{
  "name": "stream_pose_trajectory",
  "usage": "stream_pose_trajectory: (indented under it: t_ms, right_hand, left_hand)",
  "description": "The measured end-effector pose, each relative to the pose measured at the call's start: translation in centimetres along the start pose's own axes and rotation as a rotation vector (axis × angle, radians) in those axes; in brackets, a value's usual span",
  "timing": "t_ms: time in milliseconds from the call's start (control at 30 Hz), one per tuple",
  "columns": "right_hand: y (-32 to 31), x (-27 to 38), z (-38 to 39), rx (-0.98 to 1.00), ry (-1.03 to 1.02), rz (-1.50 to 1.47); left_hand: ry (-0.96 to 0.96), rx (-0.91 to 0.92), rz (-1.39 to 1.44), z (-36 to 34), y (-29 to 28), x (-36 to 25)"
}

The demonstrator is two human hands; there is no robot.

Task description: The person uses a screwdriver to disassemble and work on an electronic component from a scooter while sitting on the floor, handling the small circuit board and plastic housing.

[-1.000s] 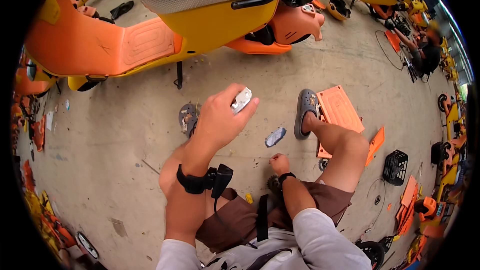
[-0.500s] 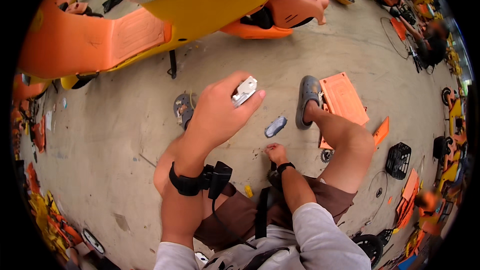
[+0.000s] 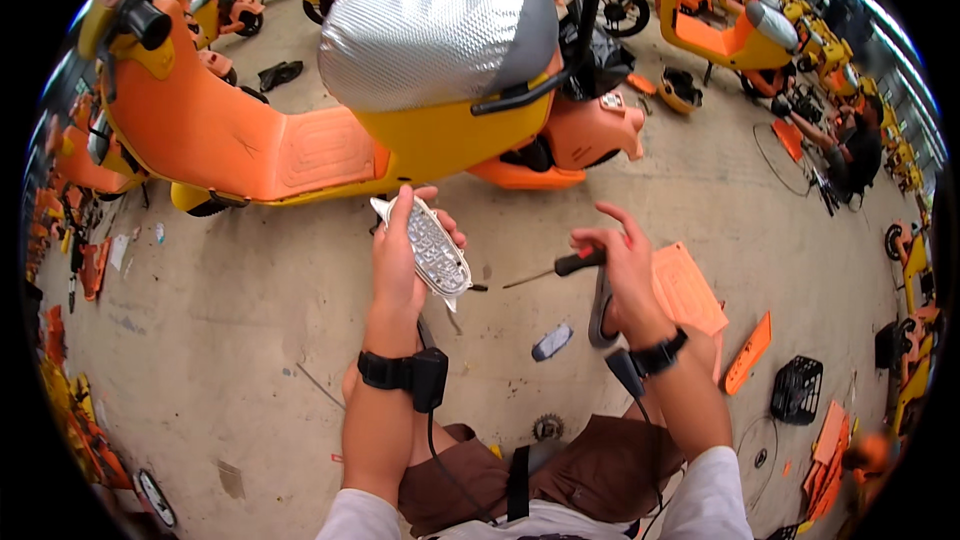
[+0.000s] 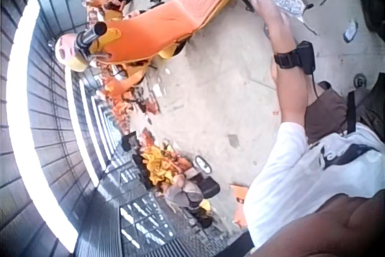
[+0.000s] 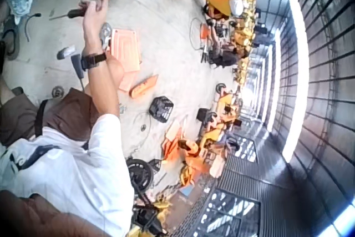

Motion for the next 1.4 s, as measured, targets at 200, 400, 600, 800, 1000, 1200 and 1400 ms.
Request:
stream_pose_trajectory:
  t_ms: [200,400,600,800,1000,1200,1400]
  right_hand:
    - [-4.1,3.5,6.2,-0.327,-0.230,-0.075]
    - [-4.1,1.8,3.6,-0.292,-0.112,-0.244]
    - [-2.6,1.5,4.5,-0.112,-0.083,-0.319]
    - [-1.4,1.1,4.7,-0.056,-0.089,-0.299]
    - [-0.6,1.1,5.4,-0.049,-0.157,-0.214]
    - [-0.1,1.6,6.3,0.023,-0.104,0.018]
    - [0.4,1.4,6.5,0.150,-0.237,0.266]
  left_hand:
    - [0.035,-0.003,-0.043,0.4,0.5,0.0]
    - [0.046,0.079,-0.178,0.2,1.8,1.1]
    - [0.121,-0.055,-0.231,0.0,2.7,1.6]
    - [0.139,-0.063,-0.247,-0.1,3.0,2.1]
    - [0.143,-0.074,-0.286,0.1,2.8,2.0]
    - [0.201,-0.098,-0.377,0.2,2.5,1.7]
    - [0.321,-0.131,-0.482,0.6,2.5,1.5]
Point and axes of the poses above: each hand's wrist, its own z-axis away from the middle knuckle, its own y-axis out of the palm, x = y × z, the point moved 3 cm from there along -z, towards the middle knuckle, and after that the axes turned 9 degrees about -z, right-handed, at the moved point
